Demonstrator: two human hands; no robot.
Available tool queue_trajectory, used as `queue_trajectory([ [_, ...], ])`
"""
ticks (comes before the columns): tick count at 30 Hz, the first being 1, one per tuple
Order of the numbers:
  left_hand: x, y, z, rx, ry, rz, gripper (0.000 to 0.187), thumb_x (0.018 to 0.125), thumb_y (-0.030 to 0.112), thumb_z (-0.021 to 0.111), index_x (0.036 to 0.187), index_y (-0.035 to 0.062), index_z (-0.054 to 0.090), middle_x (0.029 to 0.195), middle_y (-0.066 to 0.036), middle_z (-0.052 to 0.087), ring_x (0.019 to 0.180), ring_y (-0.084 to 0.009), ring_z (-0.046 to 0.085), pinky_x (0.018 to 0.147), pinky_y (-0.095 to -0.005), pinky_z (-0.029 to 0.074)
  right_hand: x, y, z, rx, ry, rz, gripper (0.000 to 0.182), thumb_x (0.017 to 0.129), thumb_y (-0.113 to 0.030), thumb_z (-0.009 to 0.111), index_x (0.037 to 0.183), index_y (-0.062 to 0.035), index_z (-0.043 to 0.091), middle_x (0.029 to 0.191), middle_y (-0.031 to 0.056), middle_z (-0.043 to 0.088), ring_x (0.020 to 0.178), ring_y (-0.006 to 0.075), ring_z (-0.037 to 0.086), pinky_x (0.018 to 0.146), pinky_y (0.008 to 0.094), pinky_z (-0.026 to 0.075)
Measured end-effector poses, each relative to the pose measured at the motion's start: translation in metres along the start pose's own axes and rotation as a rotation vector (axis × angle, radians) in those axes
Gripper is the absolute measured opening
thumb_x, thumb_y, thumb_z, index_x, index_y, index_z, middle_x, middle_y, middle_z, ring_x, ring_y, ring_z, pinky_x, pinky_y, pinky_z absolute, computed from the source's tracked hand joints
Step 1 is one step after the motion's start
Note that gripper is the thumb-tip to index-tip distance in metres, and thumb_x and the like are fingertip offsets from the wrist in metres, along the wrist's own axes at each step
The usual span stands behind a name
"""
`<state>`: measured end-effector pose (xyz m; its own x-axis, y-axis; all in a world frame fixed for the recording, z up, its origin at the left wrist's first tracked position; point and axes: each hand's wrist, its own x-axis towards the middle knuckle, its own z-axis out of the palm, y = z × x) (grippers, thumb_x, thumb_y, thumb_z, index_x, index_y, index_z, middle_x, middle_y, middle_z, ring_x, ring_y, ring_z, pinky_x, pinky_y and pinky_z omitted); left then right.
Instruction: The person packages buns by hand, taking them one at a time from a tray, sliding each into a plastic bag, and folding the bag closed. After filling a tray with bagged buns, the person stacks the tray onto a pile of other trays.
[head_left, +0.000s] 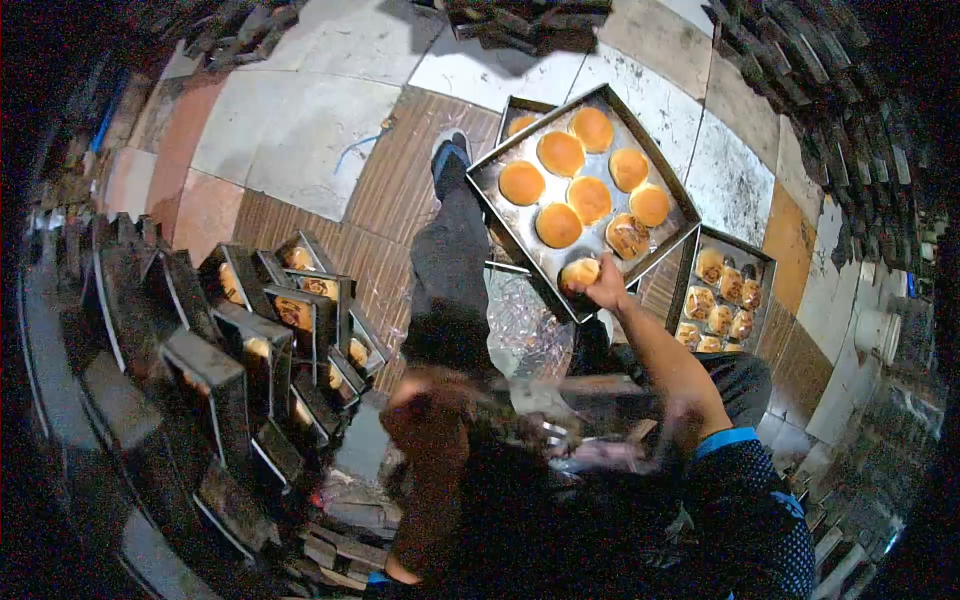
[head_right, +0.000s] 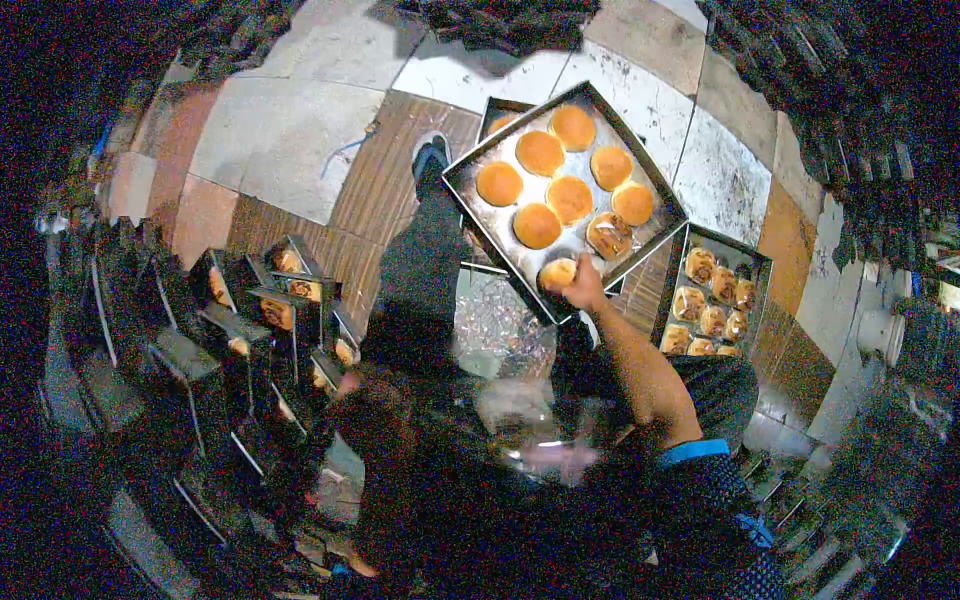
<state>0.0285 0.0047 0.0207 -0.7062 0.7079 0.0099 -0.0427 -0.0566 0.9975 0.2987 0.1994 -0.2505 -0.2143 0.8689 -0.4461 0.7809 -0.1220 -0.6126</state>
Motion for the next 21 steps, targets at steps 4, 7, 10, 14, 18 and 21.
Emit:
queue_trajectory([
  [4,0.000,0.015,-0.006,-0.353,-0.100,-0.247,0.017,0.088,0.016,0.067,0.089,-0.0008,0.062,0.081,-0.011,0.065,0.064,-0.0162,0.057,0.059,-0.0253,0.047,-0.065,-0.066,-0.067,0.915,-0.040,0.191,0.049,0.077,-0.025,0.078,0.114,-0.0002,0.055,0.105,0.0103,0.066,0.096,0.0196,0.063,0.085,0.0334,0.050],
  [7,-0.002,0.025,0.011,-0.228,-0.002,-0.191,0.012,0.091,0.010,0.065,0.088,-0.0015,0.061,0.080,-0.005,0.063,0.061,-0.0085,0.053,0.055,-0.0230,0.043,-0.138,-0.101,-0.144,1.313,-0.239,0.076,0.044,0.083,-0.024,0.071,0.118,-0.0006,0.058,0.099,0.0059,0.066,0.088,0.0133,0.064,0.082,0.0289,0.051],
  [10,-0.020,0.047,0.029,0.018,-0.048,-0.096,0.013,0.091,0.011,0.066,0.092,-0.0013,0.064,0.081,-0.003,0.064,0.068,-0.0096,0.056,0.063,-0.0239,0.046,-0.249,-0.168,-0.185,1.143,-0.300,-0.160,0.039,0.082,-0.010,0.072,0.117,0.0010,0.059,0.091,0.0035,0.067,0.083,0.0110,0.065,0.072,0.0253,0.054],
  [14,-0.052,0.075,0.048,-0.017,-0.193,-0.011,0.039,0.096,0.034,0.056,0.120,0.0037,0.057,0.114,-0.010,0.061,0.100,-0.0158,0.058,0.087,-0.0312,0.047,-0.334,-0.228,-0.193,0.499,-0.015,-0.519,0.045,0.080,-0.001,0.067,0.124,0.0005,0.057,0.112,0.0148,0.067,0.100,0.0242,0.066,0.090,0.0336,0.051],
  [18,-0.081,0.144,0.059,-0.944,-0.547,-0.253,0.065,0.098,0.049,0.040,0.148,0.0107,0.021,0.139,-0.014,0.045,0.122,-0.0348,0.049,0.103,-0.0486,0.041,-0.375,-0.256,-0.177,0.159,0.155,-1.080,0.061,0.073,0.003,0.061,0.133,-0.0029,0.050,0.146,0.0227,0.036,0.137,0.0403,0.033,0.111,0.0463,0.033],
  [21,-0.105,0.170,0.062,-1.001,-0.633,-0.105,0.073,0.091,0.034,0.053,0.149,0.0074,0.016,0.140,-0.017,0.043,0.125,-0.0347,0.047,0.106,-0.0482,0.038,-0.390,-0.278,-0.180,0.011,0.252,-1.165,0.067,0.071,0.000,0.063,0.136,-0.0031,0.048,0.148,0.0276,0.029,0.138,0.0468,0.026,0.111,0.0507,0.030],
])
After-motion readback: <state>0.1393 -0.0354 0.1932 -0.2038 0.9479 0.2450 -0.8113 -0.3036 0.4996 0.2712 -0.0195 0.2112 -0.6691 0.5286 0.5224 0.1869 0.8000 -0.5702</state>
